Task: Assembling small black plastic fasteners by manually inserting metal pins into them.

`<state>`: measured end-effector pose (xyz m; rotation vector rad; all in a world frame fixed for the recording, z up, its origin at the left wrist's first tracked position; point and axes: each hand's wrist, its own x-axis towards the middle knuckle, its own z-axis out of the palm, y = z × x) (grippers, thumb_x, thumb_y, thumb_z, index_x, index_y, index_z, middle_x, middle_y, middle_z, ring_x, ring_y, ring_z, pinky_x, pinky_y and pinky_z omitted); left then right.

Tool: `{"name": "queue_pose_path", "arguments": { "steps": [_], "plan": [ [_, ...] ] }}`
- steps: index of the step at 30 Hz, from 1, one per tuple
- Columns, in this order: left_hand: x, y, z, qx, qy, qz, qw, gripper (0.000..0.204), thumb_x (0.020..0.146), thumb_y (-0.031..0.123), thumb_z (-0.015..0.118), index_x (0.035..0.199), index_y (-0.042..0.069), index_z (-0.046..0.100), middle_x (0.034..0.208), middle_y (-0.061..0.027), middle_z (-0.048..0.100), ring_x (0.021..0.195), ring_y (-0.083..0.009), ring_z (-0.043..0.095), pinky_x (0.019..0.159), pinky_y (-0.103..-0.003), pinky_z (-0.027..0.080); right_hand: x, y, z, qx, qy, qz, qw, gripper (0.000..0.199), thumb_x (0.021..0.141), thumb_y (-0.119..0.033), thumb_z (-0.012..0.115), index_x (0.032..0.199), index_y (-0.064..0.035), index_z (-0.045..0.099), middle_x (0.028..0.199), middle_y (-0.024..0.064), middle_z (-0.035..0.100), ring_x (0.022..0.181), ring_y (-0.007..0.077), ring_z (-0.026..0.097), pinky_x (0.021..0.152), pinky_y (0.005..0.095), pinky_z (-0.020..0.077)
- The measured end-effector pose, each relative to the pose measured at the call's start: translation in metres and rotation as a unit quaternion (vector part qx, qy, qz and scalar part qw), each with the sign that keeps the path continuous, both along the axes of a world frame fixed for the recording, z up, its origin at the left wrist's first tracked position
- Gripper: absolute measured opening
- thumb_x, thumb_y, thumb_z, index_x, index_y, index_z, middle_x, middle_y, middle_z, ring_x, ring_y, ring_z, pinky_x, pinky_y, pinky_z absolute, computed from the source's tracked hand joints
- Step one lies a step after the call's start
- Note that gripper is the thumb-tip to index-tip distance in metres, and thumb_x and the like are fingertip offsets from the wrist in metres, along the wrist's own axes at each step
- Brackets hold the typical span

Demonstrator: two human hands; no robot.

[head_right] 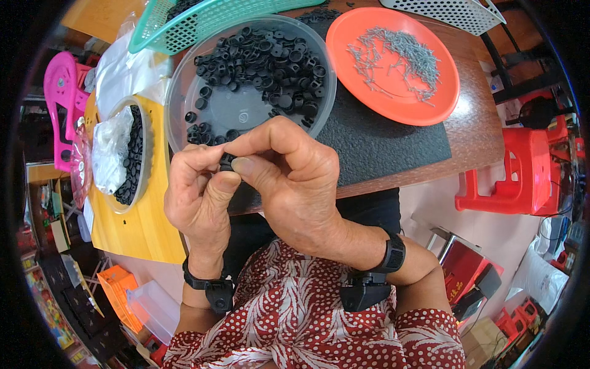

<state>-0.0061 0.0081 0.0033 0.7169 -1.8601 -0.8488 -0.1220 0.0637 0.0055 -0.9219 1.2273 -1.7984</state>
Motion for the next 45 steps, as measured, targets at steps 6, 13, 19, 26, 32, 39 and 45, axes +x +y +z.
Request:
{"name": "queue_pose_path", "arguments": {
  "steps": [6, 13, 19, 26, 32, 39, 45],
  "plan": [
    [0.003, -0.009, -0.005, -0.029, 0.016, -0.034, 0.999, 0.030, 0.072, 0.018, 0.073, 0.087, -0.002, 0.058, 0.071, -0.0065, 0.057, 0.061, -0.0150, 0.054, 0.055, -0.024, 0.044, -0.003, 0.001, 0.002, 0.007, -0.023, 0.022, 0.999, 0.015, 0.076, 0.013, 0.058, 0.085, 0.0011, 0.060, 0.080, 0.0017, 0.059, 0.075, 0.0061, 0.056, 0.066, 0.0206, 0.0457],
    [0.000, -0.012, -0.002, 0.091, 0.099, -0.054, 0.989, 0.034, 0.070, 0.014, 0.075, 0.095, -0.004, 0.061, 0.075, -0.0040, 0.060, 0.066, -0.0103, 0.054, 0.060, -0.023, 0.045, -0.015, -0.002, 0.004, -0.013, 0.035, 0.049, 0.998, 0.020, 0.074, 0.012, 0.059, 0.091, 0.0014, 0.061, 0.083, 0.0040, 0.057, 0.075, 0.0081, 0.055, 0.064, 0.0216, 0.0450],
    [0.000, 0.002, 0.023, 0.315, 0.113, -0.019, 0.942, 0.026, 0.075, -0.004, 0.066, 0.100, -0.006, 0.061, 0.086, -0.0068, 0.063, 0.077, -0.0113, 0.059, 0.071, -0.023, 0.047, -0.019, -0.002, 0.014, -0.098, 0.288, 0.004, 0.953, 0.033, 0.067, 0.004, 0.066, 0.099, 0.0009, 0.057, 0.085, 0.0128, 0.056, 0.072, 0.0283, 0.055, 0.063, 0.0336, 0.0453],
    [-0.008, 0.000, 0.021, 0.465, 0.220, -0.052, 0.856, 0.031, 0.068, -0.011, 0.060, 0.099, -0.009, 0.061, 0.089, -0.0150, 0.065, 0.077, -0.0164, 0.063, 0.076, -0.025, 0.049, -0.018, -0.004, 0.002, -0.137, 0.423, -0.102, 0.890, 0.037, 0.062, 0.000, 0.069, 0.097, 0.0011, 0.056, 0.090, 0.0136, 0.056, 0.074, 0.0301, 0.053, 0.061, 0.0359, 0.0453],
    [-0.022, 0.011, 0.024, 0.421, 0.172, -0.076, 0.887, 0.030, 0.076, -0.005, 0.062, 0.106, -0.009, 0.057, 0.095, -0.0161, 0.064, 0.081, -0.0183, 0.063, 0.077, -0.028, 0.050, -0.033, -0.001, 0.001, -0.132, 0.465, -0.159, 0.861, 0.037, 0.062, 0.001, 0.071, 0.096, 0.0011, 0.056, 0.087, 0.0136, 0.058, 0.069, 0.0281, 0.055, 0.058, 0.0347, 0.0455],
    [-0.006, 0.003, 0.013, 0.300, 0.123, 0.030, 0.946, 0.031, 0.078, -0.001, 0.061, 0.107, -0.007, 0.054, 0.089, -0.0150, 0.064, 0.073, -0.0169, 0.062, 0.070, -0.028, 0.052, -0.097, -0.006, 0.016, -0.069, 0.468, -0.197, 0.859, 0.029, 0.069, -0.003, 0.072, 0.093, -0.0007, 0.056, 0.074, 0.0117, 0.056, 0.061, 0.0249, 0.056, 0.053, 0.0319, 0.0447],
    [0.012, 0.002, 0.004, 0.255, 0.103, 0.053, 0.960, 0.028, 0.081, 0.000, 0.060, 0.107, -0.007, 0.053, 0.087, -0.0111, 0.061, 0.076, -0.0137, 0.057, 0.069, -0.025, 0.051, -0.157, -0.009, 0.022, -0.025, 0.495, -0.246, 0.833, 0.023, 0.071, -0.005, 0.069, 0.089, -0.0015, 0.056, 0.072, 0.0133, 0.056, 0.063, 0.0271, 0.058, 0.057, 0.0335, 0.0462]
  ]
}}
